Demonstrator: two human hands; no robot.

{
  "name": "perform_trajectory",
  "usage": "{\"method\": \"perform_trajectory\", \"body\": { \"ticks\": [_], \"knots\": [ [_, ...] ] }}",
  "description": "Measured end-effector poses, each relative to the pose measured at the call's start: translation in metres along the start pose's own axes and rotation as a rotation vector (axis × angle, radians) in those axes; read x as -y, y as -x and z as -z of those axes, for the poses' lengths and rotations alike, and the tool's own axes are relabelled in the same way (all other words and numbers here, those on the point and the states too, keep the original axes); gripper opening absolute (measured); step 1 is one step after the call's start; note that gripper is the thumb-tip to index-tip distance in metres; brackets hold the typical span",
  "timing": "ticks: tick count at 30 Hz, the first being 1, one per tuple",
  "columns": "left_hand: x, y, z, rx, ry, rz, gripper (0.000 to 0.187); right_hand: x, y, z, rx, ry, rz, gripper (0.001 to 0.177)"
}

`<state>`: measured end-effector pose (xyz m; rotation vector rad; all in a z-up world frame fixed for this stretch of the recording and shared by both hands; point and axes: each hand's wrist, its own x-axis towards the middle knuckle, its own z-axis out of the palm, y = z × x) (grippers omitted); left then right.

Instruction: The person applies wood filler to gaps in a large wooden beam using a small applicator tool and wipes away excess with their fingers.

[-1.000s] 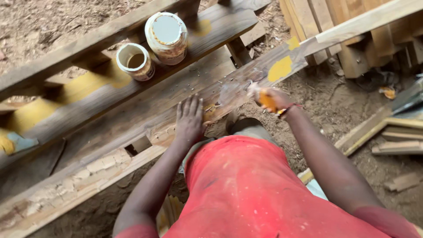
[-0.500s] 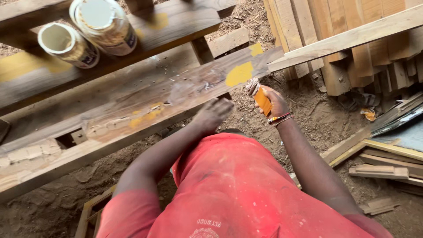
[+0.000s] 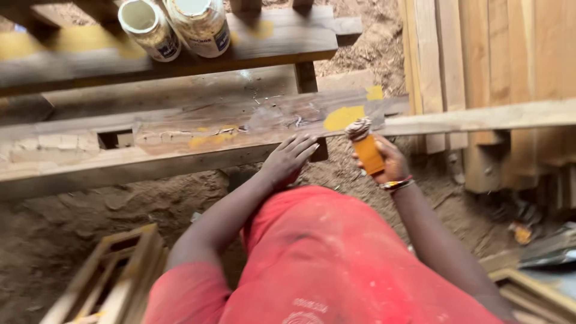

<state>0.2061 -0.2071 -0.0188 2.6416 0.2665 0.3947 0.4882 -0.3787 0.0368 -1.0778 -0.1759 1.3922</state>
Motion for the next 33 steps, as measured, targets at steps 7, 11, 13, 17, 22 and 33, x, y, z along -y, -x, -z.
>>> {"method": "perform_trajectory", "body": {
  "ticks": [7,11,13,17,22,33],
  "knots": [
    [-0.006,0.043,0.018,0.104,0.018,0.143,0.063,-0.033,-0.055,-0.037,0.093,-0.073,-0.082,0.054],
    [0.017,0.077,0.038,0.035,-0.022,0.280,0.062,-0.064,-0.070,-0.080,0.156,-0.078,-0.166,0.055],
    [0.022,0.101,0.048,-0.009,-0.002,0.327,0.057,-0.081,-0.075,-0.101,0.148,-0.011,-0.177,0.056],
    [0.051,0.138,0.073,-0.051,0.125,0.454,0.033,-0.112,-0.084,-0.135,0.174,-0.036,-0.200,0.059],
    [0.093,0.177,0.112,-0.107,0.290,0.414,0.019,-0.154,-0.090,-0.186,0.097,-0.054,-0.151,0.059],
    [0.200,0.246,0.170,-0.063,0.365,0.307,0.032,-0.218,-0.104,-0.318,0.045,0.012,0.046,0.064]
  ]
}}
